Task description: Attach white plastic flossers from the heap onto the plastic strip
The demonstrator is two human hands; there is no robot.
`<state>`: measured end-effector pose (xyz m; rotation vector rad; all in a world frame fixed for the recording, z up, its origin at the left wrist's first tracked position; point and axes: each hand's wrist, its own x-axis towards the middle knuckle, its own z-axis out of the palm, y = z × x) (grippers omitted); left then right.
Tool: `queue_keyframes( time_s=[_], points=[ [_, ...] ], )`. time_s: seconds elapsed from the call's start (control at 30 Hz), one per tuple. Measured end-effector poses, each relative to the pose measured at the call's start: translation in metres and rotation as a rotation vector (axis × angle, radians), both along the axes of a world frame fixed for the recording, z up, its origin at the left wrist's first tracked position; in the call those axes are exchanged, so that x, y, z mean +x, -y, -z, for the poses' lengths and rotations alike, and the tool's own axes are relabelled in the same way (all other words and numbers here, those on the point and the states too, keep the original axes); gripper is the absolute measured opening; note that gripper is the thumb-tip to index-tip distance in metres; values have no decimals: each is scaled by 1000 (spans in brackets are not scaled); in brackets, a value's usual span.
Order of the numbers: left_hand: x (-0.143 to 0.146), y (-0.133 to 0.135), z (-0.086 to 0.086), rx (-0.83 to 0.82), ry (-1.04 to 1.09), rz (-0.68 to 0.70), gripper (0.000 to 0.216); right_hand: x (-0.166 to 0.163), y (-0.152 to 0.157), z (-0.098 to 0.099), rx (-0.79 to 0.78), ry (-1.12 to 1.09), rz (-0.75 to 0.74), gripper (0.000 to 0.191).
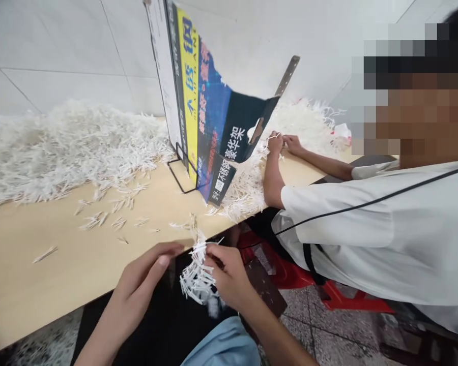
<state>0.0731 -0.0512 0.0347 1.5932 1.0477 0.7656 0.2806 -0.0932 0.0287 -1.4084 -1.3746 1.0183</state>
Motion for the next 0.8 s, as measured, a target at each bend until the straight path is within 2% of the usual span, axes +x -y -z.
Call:
queue_keyframes(
  time_s=[0.1,0.2,0.3,0.37,0.43,0.6,0.8],
  points=[
    [9,-6,-6,25,-1,45,34,1,-4,-6,2,-43,-32,24],
    [20,-8,-8,126,-34,70,38,-3,-9,-10,48,75,-64,23],
    [26,-11,-6,294,-177,-17,31,-11,-16,-8,96,279,-100,17],
    [24,-16,-3,337,-275,-70,28,-16,-23,-5,91,372,-120,17],
    [18,-24,1,299,-296,-57,32,-21,-31,-2,76,402,-136,21],
    [-10,-47,12,122,-120,69,36,-27,-49,-4,24,338,-168,27],
    [-39,-60,20,152,-73,84,35,-37,-70,-4,5,273,-238,31]
  ],
)
